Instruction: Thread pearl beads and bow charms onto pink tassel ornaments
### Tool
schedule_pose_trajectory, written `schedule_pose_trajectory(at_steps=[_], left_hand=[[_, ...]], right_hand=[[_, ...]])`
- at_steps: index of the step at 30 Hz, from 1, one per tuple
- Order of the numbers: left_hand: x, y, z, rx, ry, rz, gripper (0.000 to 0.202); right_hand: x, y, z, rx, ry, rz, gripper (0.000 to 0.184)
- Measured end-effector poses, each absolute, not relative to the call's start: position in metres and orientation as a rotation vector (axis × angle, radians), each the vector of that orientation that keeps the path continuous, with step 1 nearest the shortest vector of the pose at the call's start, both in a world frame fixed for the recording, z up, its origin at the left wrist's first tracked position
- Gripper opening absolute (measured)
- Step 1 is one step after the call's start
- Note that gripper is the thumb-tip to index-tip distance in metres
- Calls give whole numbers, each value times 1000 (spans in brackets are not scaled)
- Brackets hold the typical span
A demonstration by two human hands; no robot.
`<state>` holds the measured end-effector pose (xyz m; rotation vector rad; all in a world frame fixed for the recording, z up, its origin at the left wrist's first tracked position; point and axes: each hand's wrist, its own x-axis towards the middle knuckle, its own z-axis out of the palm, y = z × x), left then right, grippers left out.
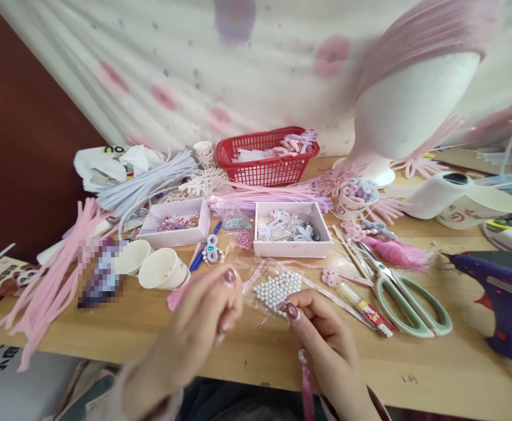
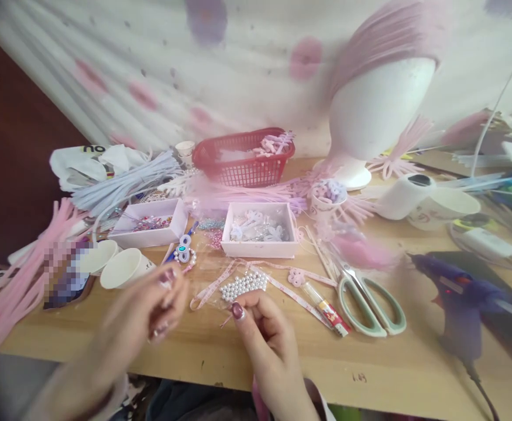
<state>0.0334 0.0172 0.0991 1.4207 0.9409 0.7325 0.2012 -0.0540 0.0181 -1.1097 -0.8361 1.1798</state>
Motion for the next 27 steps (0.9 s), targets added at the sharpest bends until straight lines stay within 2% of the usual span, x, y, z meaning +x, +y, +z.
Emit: schedule_pose_trajectory(at_steps=[2, 5, 12, 21, 27], left_hand=[[39, -2, 69, 1143, 926, 826, 46], [50, -10, 44, 845, 901, 1015, 33], [60, -14, 32, 418, 731, 963, 23], [62, -15, 26, 451, 640, 930, 15], [59, -13, 25, 607, 667, 972, 13]], right_hand=[[198, -54, 23, -1094, -908, 1161, 30], [192, -54, 26, -1077, -966, 1151, 27], [184, -56, 24, -1104, -1084, 1124, 20], [186, -56, 29, -1176, -1123, 1049, 21], [188, -55, 29, -1127, -1049, 1148, 23]])
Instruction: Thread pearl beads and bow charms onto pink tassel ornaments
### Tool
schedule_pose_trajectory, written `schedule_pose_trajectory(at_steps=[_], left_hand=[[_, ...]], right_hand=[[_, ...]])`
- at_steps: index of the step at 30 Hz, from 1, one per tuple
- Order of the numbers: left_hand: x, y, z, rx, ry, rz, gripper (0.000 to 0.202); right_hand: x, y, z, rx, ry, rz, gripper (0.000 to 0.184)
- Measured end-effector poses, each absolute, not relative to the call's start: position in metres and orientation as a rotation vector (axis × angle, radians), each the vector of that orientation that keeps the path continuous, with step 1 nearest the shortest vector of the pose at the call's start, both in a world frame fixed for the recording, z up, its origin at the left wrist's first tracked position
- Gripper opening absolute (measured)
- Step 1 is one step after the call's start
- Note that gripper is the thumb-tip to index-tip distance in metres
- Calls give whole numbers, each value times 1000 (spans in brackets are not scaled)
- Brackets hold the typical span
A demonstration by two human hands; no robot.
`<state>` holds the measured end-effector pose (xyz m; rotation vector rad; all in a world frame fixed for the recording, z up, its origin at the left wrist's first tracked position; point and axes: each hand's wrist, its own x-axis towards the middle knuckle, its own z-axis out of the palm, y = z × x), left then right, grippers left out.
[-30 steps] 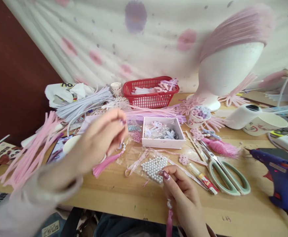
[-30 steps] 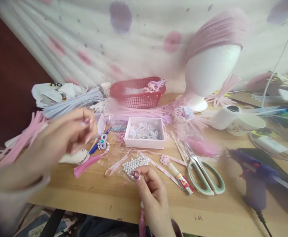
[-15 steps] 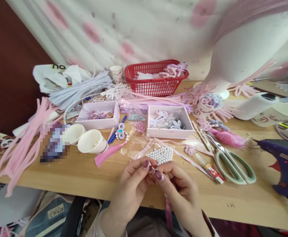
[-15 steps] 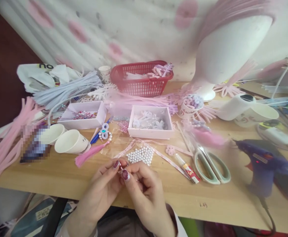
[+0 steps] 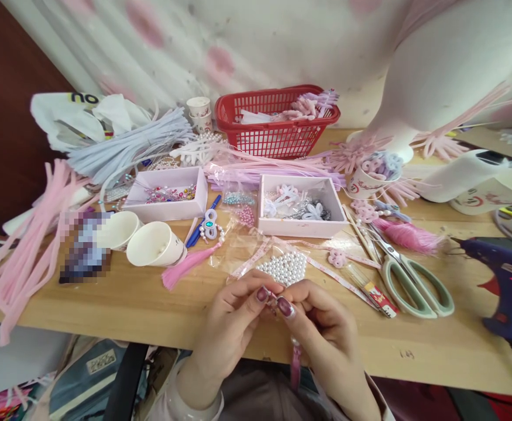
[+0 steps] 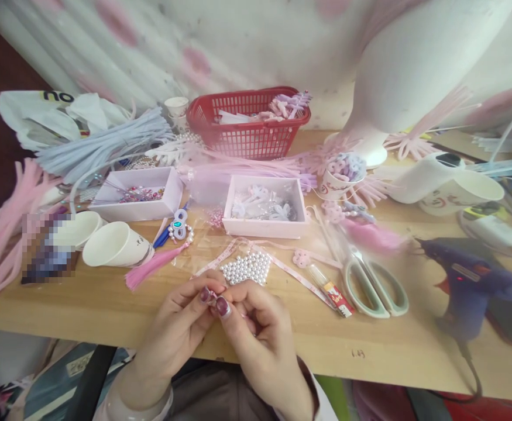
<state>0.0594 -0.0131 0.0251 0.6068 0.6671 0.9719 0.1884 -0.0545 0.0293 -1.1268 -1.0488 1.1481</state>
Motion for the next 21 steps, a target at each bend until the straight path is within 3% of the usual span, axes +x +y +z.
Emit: schedule_pose_trajectory(at_steps=[21], left_hand=[[48, -15, 13, 1062, 682, 1006, 14]], right_hand=[[191, -59, 27, -1074, -991, 1280, 24]])
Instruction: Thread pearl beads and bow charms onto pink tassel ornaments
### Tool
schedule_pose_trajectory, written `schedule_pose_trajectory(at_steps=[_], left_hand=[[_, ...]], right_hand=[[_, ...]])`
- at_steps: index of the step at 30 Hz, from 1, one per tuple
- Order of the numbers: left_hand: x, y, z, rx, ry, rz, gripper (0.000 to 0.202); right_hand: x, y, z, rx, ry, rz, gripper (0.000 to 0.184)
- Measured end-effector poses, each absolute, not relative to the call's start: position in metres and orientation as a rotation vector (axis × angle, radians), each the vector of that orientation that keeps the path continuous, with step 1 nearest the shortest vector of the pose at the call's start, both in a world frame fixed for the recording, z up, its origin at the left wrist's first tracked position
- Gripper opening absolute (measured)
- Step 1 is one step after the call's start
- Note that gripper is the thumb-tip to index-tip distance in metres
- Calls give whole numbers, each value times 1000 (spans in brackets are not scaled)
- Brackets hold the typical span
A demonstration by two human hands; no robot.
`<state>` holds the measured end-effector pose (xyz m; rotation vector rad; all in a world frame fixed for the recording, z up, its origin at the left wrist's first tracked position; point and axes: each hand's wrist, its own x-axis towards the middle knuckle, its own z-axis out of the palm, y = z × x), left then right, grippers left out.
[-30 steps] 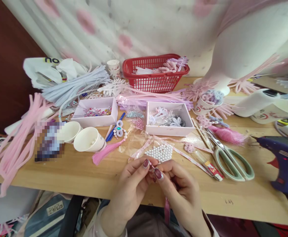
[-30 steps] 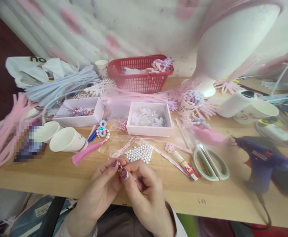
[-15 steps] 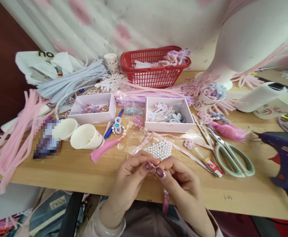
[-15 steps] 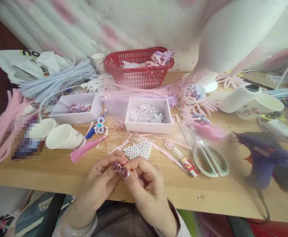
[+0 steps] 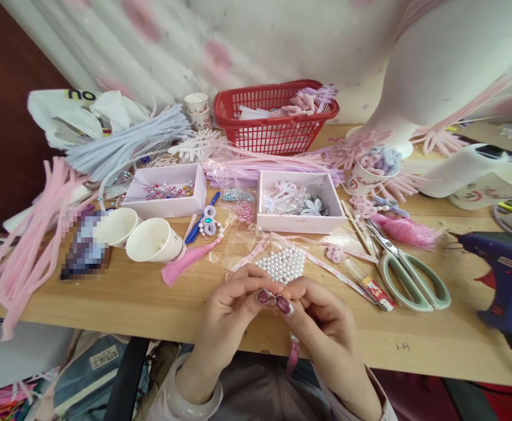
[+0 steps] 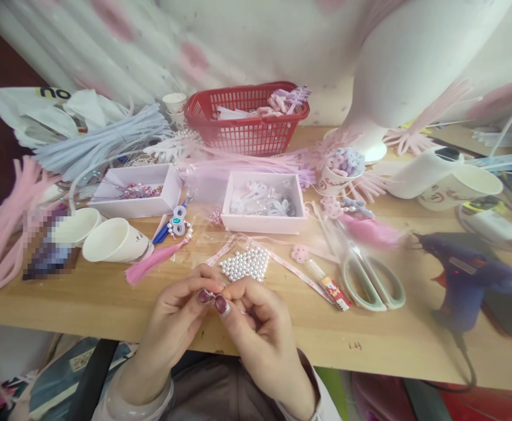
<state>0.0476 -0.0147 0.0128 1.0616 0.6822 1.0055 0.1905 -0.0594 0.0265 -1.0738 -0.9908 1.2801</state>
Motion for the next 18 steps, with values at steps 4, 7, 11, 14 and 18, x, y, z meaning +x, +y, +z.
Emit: schedule_pose_trajectory(at_steps=[4, 7, 11, 14, 18], left_hand=[[49, -15, 20, 947, 682, 965, 11], [47, -15, 23, 944, 689, 951, 11], [49, -16, 22, 955, 740, 988, 11], [52, -19, 20, 930, 742, 1016, 11], [56, -21, 19, 861, 759, 1036, 11]], right_hand=[[193, -60, 31, -1129, -1143, 1185, 22], [195, -61, 33, -1163, -1236, 1126, 20], [195, -61, 30, -1179, -1275, 1035, 17], [195, -60, 29, -1201, -1315, 975, 14], [196, -58, 29, -1211, -1368, 924, 12]])
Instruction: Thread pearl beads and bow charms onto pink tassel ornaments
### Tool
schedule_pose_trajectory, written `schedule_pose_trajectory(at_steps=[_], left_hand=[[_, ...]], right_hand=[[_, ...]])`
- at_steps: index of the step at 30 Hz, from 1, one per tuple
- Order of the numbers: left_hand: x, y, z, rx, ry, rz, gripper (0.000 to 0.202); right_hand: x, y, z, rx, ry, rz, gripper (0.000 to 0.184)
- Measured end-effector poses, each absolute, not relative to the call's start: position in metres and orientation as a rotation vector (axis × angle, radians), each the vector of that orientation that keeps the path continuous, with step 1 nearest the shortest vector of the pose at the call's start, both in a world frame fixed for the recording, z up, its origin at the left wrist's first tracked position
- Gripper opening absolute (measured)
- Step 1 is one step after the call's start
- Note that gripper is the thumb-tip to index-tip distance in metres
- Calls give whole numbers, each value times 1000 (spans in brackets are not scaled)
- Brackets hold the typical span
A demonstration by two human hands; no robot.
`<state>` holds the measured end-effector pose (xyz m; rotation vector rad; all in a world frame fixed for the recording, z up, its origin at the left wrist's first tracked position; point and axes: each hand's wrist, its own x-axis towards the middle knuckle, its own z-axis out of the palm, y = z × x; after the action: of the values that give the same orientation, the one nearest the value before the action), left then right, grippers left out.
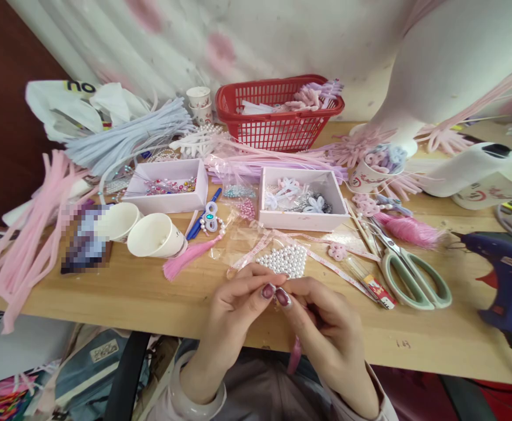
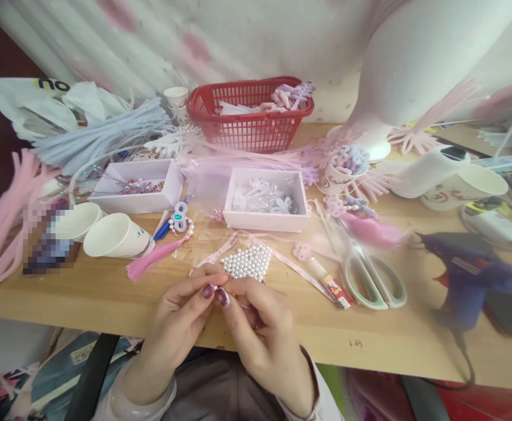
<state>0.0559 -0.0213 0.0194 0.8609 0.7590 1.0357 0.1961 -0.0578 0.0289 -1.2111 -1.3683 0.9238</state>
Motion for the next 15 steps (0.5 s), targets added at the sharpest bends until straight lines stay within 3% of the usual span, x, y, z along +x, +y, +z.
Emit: schedule_pose_trajectory(at_steps=[15], left_hand=[[63, -20, 18, 781, 907, 1121, 18]], right_hand=[[195, -56, 27, -1215, -1399, 971, 15]])
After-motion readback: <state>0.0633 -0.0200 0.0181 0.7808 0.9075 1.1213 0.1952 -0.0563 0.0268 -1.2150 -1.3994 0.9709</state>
